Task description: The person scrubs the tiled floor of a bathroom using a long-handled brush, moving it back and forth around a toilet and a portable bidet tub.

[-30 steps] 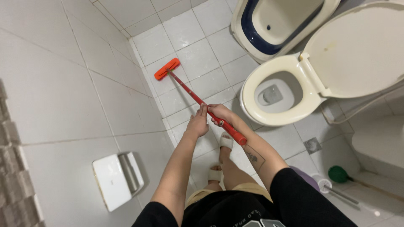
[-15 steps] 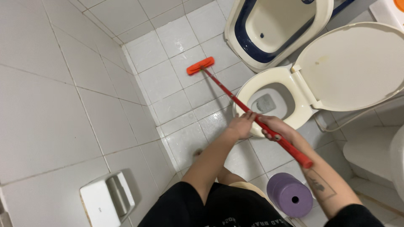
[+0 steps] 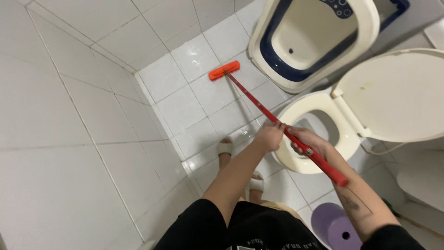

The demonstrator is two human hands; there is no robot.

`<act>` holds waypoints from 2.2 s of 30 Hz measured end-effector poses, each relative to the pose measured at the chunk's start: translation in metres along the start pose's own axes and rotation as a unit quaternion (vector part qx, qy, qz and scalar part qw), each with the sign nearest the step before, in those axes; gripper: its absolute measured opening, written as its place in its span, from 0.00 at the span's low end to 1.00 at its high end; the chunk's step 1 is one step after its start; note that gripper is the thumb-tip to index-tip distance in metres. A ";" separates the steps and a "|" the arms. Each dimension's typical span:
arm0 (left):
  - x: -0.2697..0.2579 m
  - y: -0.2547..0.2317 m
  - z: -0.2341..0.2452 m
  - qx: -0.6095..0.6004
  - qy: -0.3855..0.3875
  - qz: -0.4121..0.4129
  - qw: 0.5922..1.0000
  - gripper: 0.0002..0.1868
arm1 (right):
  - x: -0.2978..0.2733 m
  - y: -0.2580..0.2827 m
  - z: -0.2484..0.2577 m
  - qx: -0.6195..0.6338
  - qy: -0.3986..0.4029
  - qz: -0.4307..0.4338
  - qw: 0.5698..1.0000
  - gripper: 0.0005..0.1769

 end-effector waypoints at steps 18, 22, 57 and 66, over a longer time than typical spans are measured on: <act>0.083 0.208 0.061 0.108 -0.110 0.019 0.988 0.19 | 0.133 0.145 -0.055 -0.015 0.014 0.038 0.999 0.28; 0.098 0.127 0.023 0.099 -0.024 -0.025 0.994 0.16 | 0.068 0.089 -0.031 -0.043 -0.009 -0.012 0.999 0.27; 0.004 0.327 -0.029 -0.077 -0.067 0.154 0.983 0.11 | 0.236 0.096 -0.141 0.254 0.203 -0.085 0.942 0.26; 0.061 0.062 -0.033 -0.179 0.078 0.063 0.979 0.15 | 0.042 -0.016 0.015 0.312 0.134 -0.106 0.935 0.27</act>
Point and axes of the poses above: each hand's wrist, its own x-axis towards the middle knuckle, its own z-axis out of the back of the hand, y = z × x, the point moved 1 cm from there along x, towards the middle knuckle, and after that the axes turned 10 degrees about y, right-handed, at the moved point
